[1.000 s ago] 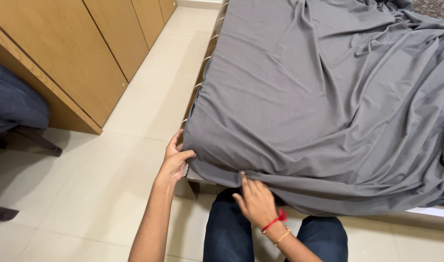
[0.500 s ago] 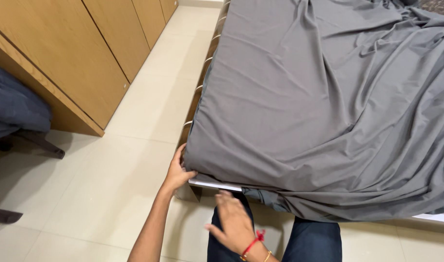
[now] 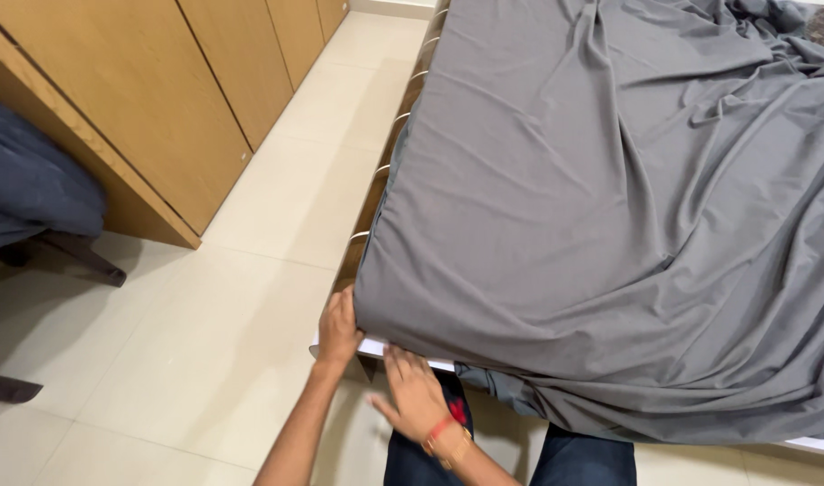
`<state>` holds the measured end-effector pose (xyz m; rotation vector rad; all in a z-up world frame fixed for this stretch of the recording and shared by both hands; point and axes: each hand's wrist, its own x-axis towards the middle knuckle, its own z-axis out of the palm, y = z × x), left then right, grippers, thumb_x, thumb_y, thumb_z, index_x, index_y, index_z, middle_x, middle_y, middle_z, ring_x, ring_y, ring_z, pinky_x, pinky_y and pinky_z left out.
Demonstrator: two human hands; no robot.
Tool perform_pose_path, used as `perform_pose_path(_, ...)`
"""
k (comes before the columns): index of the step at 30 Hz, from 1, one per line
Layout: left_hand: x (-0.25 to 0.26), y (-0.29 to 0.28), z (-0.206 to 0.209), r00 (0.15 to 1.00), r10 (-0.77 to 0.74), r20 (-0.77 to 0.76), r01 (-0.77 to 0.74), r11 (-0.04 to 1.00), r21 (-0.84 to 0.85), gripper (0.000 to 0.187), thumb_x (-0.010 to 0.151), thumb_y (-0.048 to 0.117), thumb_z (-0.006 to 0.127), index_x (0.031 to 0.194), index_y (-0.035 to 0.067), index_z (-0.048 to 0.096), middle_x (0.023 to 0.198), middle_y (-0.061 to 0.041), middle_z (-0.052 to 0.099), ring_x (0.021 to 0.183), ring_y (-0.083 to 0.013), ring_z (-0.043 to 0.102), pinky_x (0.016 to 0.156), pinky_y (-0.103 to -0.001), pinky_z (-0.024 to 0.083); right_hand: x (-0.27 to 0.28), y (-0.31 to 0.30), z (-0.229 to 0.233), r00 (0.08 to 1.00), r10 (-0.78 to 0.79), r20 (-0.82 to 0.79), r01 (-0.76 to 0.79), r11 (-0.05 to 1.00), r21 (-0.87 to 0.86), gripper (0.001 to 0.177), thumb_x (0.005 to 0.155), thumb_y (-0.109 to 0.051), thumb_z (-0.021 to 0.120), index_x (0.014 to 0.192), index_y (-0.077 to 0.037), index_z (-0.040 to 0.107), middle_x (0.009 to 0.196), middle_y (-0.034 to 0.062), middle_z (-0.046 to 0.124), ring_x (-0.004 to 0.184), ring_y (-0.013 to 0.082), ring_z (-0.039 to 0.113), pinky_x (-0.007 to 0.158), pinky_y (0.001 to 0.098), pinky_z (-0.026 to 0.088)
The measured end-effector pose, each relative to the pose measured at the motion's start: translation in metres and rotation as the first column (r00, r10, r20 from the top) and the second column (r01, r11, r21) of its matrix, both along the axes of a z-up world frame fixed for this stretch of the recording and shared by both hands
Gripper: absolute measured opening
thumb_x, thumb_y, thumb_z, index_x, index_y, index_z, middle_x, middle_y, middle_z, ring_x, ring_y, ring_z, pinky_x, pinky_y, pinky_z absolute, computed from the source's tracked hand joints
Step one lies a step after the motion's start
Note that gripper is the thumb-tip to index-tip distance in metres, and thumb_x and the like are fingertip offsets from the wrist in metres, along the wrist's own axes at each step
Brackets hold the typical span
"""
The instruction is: The person fits a bedsheet onto a mattress, tucking its corners and edges around the mattress and smoothing the sheet across the bed by hand.
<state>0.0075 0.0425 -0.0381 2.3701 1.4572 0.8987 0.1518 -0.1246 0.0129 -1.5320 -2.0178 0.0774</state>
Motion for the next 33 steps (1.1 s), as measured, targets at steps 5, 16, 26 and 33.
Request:
perform_pose_path(5, -0.031, 0.004, 0.059, 0.968, -0.243, 0.054, 0.245, 0.969, -0.022, 0.064, 0.064, 0.012, 0.073, 0.125, 0.0, 0.056, 0.115, -0.02, 0.066, 0.105, -0.0388, 0.065, 0.088, -0.046, 0.052, 0.058, -0.043, 0.048, 0.986, -0.017, -0.167, 0.065, 0.956, 0.285, 0.031, 0.083, -0.013, 0.076, 0.112, -0.003, 0.069, 0.115, 0.0126, 0.068, 0.108, 0.0331, 0.064, 0.099, 0.0462, 0.048)
perform_pose_path(16, -0.003, 0.015, 0.015, 0.973, 0.039, 0.226, -0.002, 0.987, -0.163, 0.042, 0.108, 0.031, 0.05, 0.084, -0.002, 0.059, 0.076, -0.026, 0.063, 0.071, -0.0462, 0.061, 0.064, -0.052, 0.047, 0.172, -0.021, 0.074, 0.919, -0.391, -0.051, 0.391, 0.886, 0.251, 0.036, 0.084, -0.024, 0.075, 0.113, -0.004, 0.068, 0.115, 0.0119, 0.065, 0.109, 0.035, 0.06, 0.105, 0.0521, 0.043)
perform_pose_path(26, -0.037, -0.016, 0.01, 0.993, 0.005, -0.117, -0.011, 0.999, -0.048, 0.033, 0.103, 0.027, 0.054, 0.08, 0.005, 0.065, 0.075, -0.016, 0.068, 0.072, -0.0407, 0.065, 0.066, -0.051, 0.051, 0.18, -0.036, 0.052, 0.902, -0.403, -0.154, 0.431, 0.859, 0.276, 0.033, 0.081, -0.017, 0.079, 0.112, -0.008, 0.07, 0.115, 0.0086, 0.065, 0.113, 0.0316, 0.06, 0.097, 0.0428, 0.046)
perform_pose_path(33, 0.003, -0.018, 0.093, 0.944, 0.124, 0.305, -0.04, 0.963, -0.267, 0.038, 0.096, 0.038, 0.06, 0.122, 0.01, 0.063, 0.111, -0.013, 0.07, 0.092, -0.0311, 0.07, 0.081, -0.041, 0.056, 0.189, -0.049, 0.051, 0.957, -0.29, -0.018, 0.276, 0.887, 0.369, 0.042, 0.072, -0.026, 0.083, 0.105, -0.007, 0.066, 0.118, 0.012, 0.061, 0.112, 0.0351, 0.056, 0.095, 0.0467, 0.043)
